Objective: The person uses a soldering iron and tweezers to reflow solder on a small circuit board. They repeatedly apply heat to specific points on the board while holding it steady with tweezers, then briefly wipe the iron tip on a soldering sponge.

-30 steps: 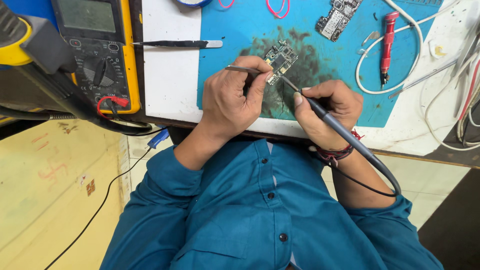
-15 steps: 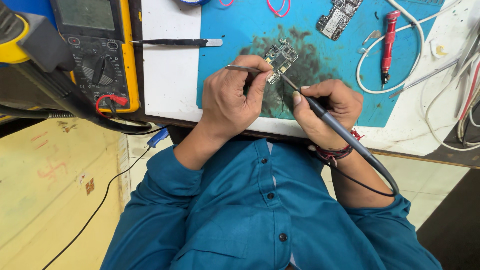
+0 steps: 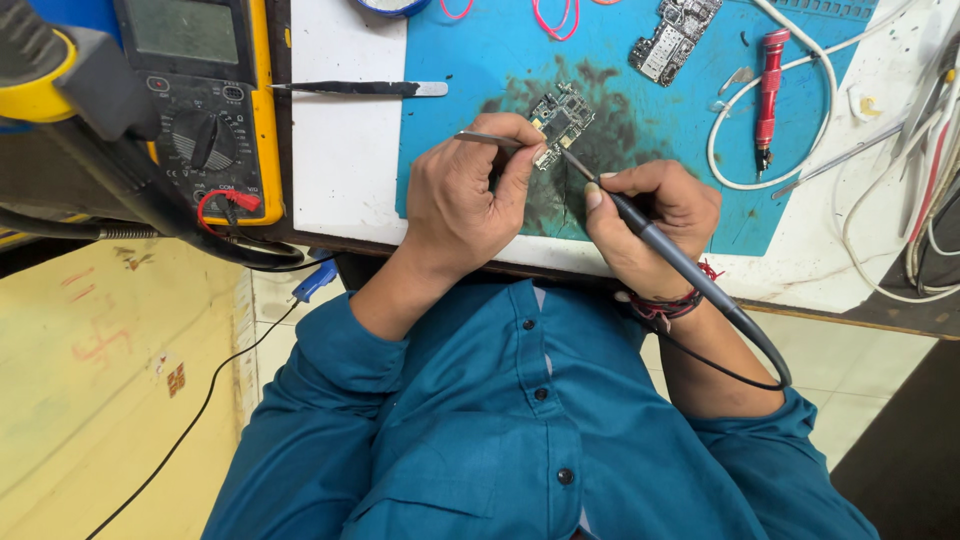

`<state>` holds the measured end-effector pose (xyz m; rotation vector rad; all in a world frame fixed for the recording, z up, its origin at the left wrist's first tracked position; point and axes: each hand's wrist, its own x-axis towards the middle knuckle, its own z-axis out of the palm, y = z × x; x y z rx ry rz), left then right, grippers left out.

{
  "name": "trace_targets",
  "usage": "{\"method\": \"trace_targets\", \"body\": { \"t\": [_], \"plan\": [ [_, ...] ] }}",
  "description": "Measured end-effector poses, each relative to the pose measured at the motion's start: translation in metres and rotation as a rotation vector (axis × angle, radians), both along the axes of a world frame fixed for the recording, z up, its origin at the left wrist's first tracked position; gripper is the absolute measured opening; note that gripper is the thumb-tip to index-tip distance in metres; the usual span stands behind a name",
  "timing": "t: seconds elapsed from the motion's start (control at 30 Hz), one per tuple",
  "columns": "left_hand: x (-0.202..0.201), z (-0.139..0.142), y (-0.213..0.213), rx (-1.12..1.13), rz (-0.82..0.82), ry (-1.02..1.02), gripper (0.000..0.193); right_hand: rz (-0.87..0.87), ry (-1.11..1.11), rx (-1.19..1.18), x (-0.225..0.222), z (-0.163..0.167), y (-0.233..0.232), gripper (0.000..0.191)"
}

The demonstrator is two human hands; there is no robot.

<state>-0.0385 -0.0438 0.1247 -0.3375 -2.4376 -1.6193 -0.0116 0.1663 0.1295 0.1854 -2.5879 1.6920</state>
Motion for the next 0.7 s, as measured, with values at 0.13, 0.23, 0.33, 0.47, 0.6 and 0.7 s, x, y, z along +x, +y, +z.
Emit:
{"method": "trace_targets", "body": {
  "t": [0.13,0.23,0.33,0.47,0.6,0.7],
  "plan": [
    [0.0003,0.0009,-0.0006,-0.005,0.002,-0.01,0.012,0.021,0.015,0.01,0.001,0.0007,-0.0002,0.011],
    [0.0005,0.0016,-0.0014,0.008,-0.005,-0.001,0.013,-0.018,0.001,0.016,0.0021,0.0007,-0.0015,0.012],
    [0.001,0.0019,-0.0017,0.007,0.002,0.017,0.013,0.003,0.016,0.008,0.0018,0.001,-0.0018,0.012],
    [0.0009,0.0014,-0.0017,-0.004,0.003,0.011,0.014,-0.012,0.018,0.026,0.0021,0.0006,-0.003,0.012],
    [0.0014,0.001,-0.0012,0.003,0.005,0.007,0.014,-0.022,0.013,0.018,0.0025,0.0005,-0.0032,0.012],
    [0.0016,0.0012,-0.0005,0.012,0.005,0.008,0.014,-0.007,0.021,0.015,0.0022,0.0016,-0.0029,0.012]
  ]
}}
